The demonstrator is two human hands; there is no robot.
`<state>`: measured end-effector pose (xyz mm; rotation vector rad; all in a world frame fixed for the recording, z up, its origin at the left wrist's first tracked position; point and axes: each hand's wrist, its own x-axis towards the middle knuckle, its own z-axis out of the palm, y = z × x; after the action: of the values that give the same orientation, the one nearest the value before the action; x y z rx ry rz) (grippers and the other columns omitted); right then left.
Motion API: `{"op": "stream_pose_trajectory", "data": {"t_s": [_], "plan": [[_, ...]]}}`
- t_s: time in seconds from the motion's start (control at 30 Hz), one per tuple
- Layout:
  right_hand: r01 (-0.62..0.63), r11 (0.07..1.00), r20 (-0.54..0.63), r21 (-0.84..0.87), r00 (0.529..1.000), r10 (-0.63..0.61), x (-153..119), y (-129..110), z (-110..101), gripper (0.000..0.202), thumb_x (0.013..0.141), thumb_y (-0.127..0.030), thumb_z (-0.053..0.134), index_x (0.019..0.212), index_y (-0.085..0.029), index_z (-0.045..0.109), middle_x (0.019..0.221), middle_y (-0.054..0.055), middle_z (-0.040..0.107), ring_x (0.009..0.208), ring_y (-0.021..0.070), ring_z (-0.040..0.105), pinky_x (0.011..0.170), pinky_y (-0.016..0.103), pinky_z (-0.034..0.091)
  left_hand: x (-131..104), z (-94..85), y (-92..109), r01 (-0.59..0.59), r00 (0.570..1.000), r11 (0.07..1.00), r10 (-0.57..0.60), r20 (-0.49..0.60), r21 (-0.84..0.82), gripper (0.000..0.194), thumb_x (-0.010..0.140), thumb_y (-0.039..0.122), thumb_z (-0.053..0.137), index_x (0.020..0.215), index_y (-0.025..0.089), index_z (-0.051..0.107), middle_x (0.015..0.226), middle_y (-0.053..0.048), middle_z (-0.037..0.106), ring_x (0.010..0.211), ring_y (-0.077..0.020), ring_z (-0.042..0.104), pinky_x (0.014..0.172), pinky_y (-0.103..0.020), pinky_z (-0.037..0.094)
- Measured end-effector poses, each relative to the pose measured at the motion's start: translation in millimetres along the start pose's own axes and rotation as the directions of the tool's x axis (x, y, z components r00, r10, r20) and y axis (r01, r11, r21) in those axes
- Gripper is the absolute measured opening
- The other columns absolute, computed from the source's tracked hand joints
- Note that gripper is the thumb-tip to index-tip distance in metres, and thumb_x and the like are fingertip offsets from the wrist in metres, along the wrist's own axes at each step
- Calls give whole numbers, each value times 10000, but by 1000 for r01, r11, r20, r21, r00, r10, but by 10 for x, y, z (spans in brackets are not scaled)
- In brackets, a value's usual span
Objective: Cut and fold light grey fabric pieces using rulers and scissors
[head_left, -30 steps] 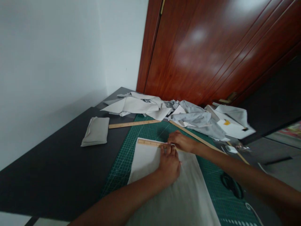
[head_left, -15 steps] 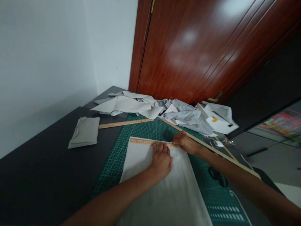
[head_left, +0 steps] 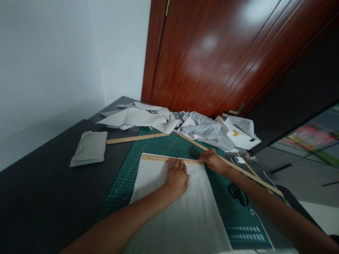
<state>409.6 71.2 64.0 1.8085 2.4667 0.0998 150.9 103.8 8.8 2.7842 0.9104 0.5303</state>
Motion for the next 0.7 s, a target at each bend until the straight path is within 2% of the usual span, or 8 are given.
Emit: {"op": "stream_pose_trajectory", "data": {"t_s": [0.13,0.37,0.47,0.53,0.6,0.7], "plan": [[-48,999,-8,6,999,48,-118,73,56,444,884,37,440,1092,-187,762,1032,111,755,1052,262,635,938,430,306,3,3,4,4,1000,1000,-4,-1,-2,485,1006,383,516,1369,81,628,1491,-214,562,1391,-396,444,1186,-666,247],[-112,988,28,-107,993,115,-287,136,71,475,856,49,443,1141,-165,758,1099,151,748,1105,307,616,966,469,320,7,3,-1,-2,1000,1000,2,3,1,479,1012,383,519,1366,80,632,1499,-217,560,1403,-392,441,1185,-671,249],[-141,984,-9,-110,990,141,-347,119,97,476,856,42,449,1151,-165,759,1122,158,745,1100,313,619,960,468,319,4,-8,1,2,1000,1000,-2,9,3,481,1016,383,519,1369,74,627,1510,-213,554,1411,-388,436,1190,-664,248],[-166,982,-77,-86,984,160,-351,88,128,469,861,36,457,1152,-175,757,1112,151,750,1088,308,625,955,461,319,2,-18,4,6,1000,1000,-6,9,7,478,1017,385,520,1369,79,625,1513,-208,552,1412,-383,437,1193,-657,249],[-194,981,-196,-31,963,184,-303,51,168,429,900,11,461,1128,-196,759,1079,139,760,1080,303,635,953,455,326,2,-31,7,7,1000,1000,-7,6,17,477,1016,388,523,1367,81,625,1510,-208,554,1404,-381,446,1191,-651,256],[-189,967,-413,172,877,245,-143,19,236,295,973,-89,503,1026,-218,763,992,114,771,1006,291,665,919,437,386,5,-52,10,1,1000,999,-1,9,37,473,1011,388,528,1352,77,630,1496,-211,564,1380,-386,463,1173,-648,280]]}}
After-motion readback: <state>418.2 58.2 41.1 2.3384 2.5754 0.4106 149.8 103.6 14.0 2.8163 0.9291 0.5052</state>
